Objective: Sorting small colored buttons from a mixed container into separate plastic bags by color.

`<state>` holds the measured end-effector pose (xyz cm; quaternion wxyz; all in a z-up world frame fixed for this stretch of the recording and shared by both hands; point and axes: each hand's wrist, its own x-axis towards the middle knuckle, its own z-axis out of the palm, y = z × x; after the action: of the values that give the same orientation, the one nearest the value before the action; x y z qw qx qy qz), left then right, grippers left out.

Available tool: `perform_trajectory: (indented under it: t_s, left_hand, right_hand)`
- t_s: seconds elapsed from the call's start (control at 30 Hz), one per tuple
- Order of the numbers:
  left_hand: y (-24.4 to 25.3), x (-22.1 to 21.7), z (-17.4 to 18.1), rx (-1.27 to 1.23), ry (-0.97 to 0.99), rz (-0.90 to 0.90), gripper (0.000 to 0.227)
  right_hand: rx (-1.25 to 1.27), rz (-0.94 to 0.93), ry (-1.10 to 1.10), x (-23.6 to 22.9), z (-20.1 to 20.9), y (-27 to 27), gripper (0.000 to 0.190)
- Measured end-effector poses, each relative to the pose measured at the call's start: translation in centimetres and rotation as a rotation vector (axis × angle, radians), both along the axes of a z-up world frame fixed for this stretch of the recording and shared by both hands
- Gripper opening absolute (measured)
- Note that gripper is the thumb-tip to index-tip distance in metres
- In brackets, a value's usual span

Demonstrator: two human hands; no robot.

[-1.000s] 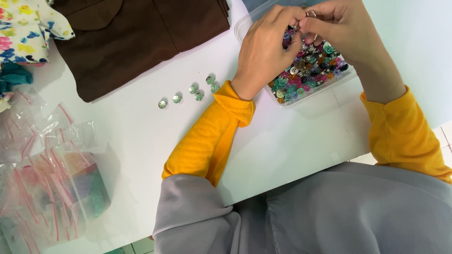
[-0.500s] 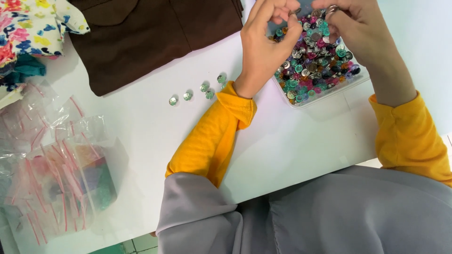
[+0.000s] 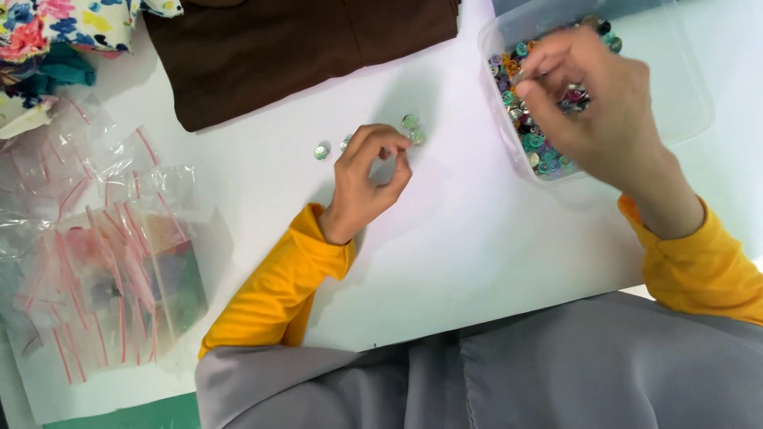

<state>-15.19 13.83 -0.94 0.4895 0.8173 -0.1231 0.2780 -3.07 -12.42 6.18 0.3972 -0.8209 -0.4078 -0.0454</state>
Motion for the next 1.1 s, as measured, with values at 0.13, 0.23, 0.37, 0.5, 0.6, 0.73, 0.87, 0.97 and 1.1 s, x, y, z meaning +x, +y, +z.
perform_trajectory:
  t_s: [0.13, 0.23, 0.37, 0.5, 0.6, 0.73, 0.87, 0.97, 1.1]
  left_hand:
    - [3.8, -3.6, -1.2, 0.057, 0.053, 0.046, 0.021]
    - [5.8, -5.6, -1.6, 0.14, 0.116, 0.136, 0.023]
    - [7.6, -7.2, -1.9, 0.293, 0.208, 0.211, 0.02]
    - [8.9, -8.1, -2.5, 0.429, 0.175, 0.256, 0.019]
    - [9.5, -8.2, -3.7, 0.481, 0.149, 0.276, 0.017]
    - [9.4, -8.1, -3.0, 0.483, 0.157, 0.284, 0.016]
    - [9.3, -8.0, -2.7, 0.516, 0.147, 0.305, 0.011]
    - [9.2, -8.0, -2.6, 0.55, 0.132, 0.325, 0.009]
    - [9.5, -8.0, -3.0, 0.569, 0.123, 0.338, 0.013]
  right_hand:
    - [-0.045, 0.174, -0.078, -3.9, 0.0, 4.3, 0.013]
    - [0.043, 0.213, 0.043, -6.6, -1.9, 7.7, 0.019]
    - [-0.068, 0.315, -0.04, -7.8, -6.4, 10.3, 0.02]
    - [-0.167, 0.305, -0.336, -8.0, -9.9, 12.3, 0.016]
    - [-0.148, 0.262, -0.402, -7.9, -10.6, 13.4, 0.013]
    - [-0.078, 0.215, -0.46, -7.5, -11.6, 14.2, 0.012]
    - [-0.013, 0.19, -0.558, -7.4, -11.9, 14.2, 0.006]
    - [0.003, 0.177, -0.584, -7.6, -11.5, 14.1, 0.007]
    - [-0.007, 0.17, -0.635, -7.7, -11.1, 14.0, 0.007]
